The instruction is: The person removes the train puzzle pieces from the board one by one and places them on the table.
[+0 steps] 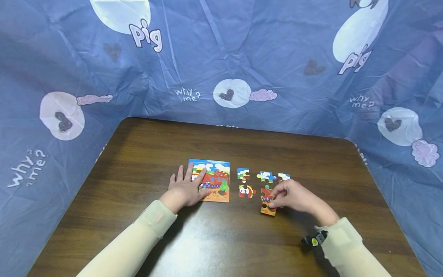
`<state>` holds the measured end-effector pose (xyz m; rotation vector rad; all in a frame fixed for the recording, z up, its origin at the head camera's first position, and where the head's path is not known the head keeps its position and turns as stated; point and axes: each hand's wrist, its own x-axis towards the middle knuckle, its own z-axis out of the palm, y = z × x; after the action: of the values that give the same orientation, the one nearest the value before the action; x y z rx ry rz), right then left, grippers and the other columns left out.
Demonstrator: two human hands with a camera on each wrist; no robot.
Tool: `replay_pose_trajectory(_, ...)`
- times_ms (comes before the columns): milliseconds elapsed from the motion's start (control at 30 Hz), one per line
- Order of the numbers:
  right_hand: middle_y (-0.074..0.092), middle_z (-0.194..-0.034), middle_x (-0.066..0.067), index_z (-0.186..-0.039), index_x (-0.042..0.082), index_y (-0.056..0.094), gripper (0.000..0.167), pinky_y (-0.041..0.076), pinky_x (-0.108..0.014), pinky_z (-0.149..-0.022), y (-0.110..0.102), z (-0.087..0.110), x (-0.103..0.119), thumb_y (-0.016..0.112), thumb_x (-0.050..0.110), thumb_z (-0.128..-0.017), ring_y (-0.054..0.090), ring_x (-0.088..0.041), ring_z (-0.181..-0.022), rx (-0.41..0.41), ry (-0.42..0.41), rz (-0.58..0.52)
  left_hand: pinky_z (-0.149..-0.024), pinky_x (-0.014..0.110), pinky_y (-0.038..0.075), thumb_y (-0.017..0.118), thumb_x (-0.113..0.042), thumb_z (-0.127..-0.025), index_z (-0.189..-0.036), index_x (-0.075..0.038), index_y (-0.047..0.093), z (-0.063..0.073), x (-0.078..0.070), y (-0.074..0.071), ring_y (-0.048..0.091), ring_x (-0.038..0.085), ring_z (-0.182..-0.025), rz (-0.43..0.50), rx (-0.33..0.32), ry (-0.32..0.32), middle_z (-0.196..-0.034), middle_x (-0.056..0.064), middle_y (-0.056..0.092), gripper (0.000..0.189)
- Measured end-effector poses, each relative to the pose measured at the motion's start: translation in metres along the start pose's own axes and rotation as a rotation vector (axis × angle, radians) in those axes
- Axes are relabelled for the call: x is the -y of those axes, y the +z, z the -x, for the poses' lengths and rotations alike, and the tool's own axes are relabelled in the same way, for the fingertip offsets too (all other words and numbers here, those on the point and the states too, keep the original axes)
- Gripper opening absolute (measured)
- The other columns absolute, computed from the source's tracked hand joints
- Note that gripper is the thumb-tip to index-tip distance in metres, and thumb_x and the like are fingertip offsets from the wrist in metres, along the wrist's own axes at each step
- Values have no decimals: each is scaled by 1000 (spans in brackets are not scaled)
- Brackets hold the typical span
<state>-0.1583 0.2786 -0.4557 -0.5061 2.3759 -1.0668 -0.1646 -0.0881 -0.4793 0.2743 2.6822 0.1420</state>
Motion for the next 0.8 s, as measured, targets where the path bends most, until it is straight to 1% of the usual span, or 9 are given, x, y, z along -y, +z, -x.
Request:
replay_pose_trajectory(133,70,-70,-5,-80,9,74,14,47,-30,-54,-9,12,-8,84,17,-86,59,-14,-61,44,49,12,-114,65,14,40,-68,-101,-166,-30,10,0,0,0,1,49,-150,7,-5,5,-168,19,-5,81)
replay_pose_trajectory(233,68,-67,-7,-76,10,75,15,44,-27,-52,-13,19,-13,84,18,-86,55,-13,-59,67,63,31,-114,65,14,40,-67,-101,-166,-30,11,1,-1,0,2,49,-150,12,-6,6,-168,19,-4,80)
replay_pose_trajectory(267,67,-65,-6,-75,10,75,16,44,-27,-52,-14,21,-14,84,18,-86,55,-12,-58,72,64,40,-115,65,14,41,-67,-101,-166,-30,11,1,-1,0,2,48,-150,12,-6,5,-168,20,-4,80)
replay_pose_trajectory(300,66,-65,-6,-75,9,74,16,44,-26,-52,-15,23,-15,84,17,-85,55,-12,-58,76,65,39,-114,65,14,41,-69,-100,-165,-31,11,-2,1,3,2,49,-150,15,-12,5,-168,20,-3,82)
replay_pose_trajectory(367,65,-64,-3,-74,8,74,17,43,-26,-52,-17,24,-17,85,17,-85,54,-11,-58,84,58,51,-114,66,14,41,-69,-100,-165,-30,12,-2,0,2,3,49,-150,8,-13,4,-168,20,-2,81)
replay_pose_trajectory(500,61,-62,4,-73,9,72,19,41,-26,-53,-20,25,-20,86,17,-83,49,-9,-58,76,74,109,-113,67,13,41,-70,-99,-165,-31,13,-3,1,4,3,49,-150,8,-24,6,-168,20,-2,82)
replay_pose_trajectory(533,61,-62,5,-72,10,72,19,41,-27,-53,-20,26,-20,86,17,-83,49,-9,-58,71,85,124,-114,67,13,40,-69,-99,-165,-30,14,0,-1,1,2,49,-150,11,-20,4,-168,20,-3,81)
replay_pose_trajectory(667,62,-64,5,-71,10,72,19,44,-31,-56,-20,26,-19,88,15,-80,52,-12,-61,60,158,154,-114,66,13,40,-68,-100,-165,-31,12,2,-1,-1,1,48,-150,19,-11,2,-168,19,-4,81)
replay_pose_trajectory(800,61,-63,5,-68,11,71,22,44,-32,-56,-18,27,-17,90,14,-77,52,-13,-61,49,216,195,-114,66,14,39,-69,-100,-165,-31,11,1,-1,-1,2,49,-150,-6,-10,3,-168,19,-4,81)
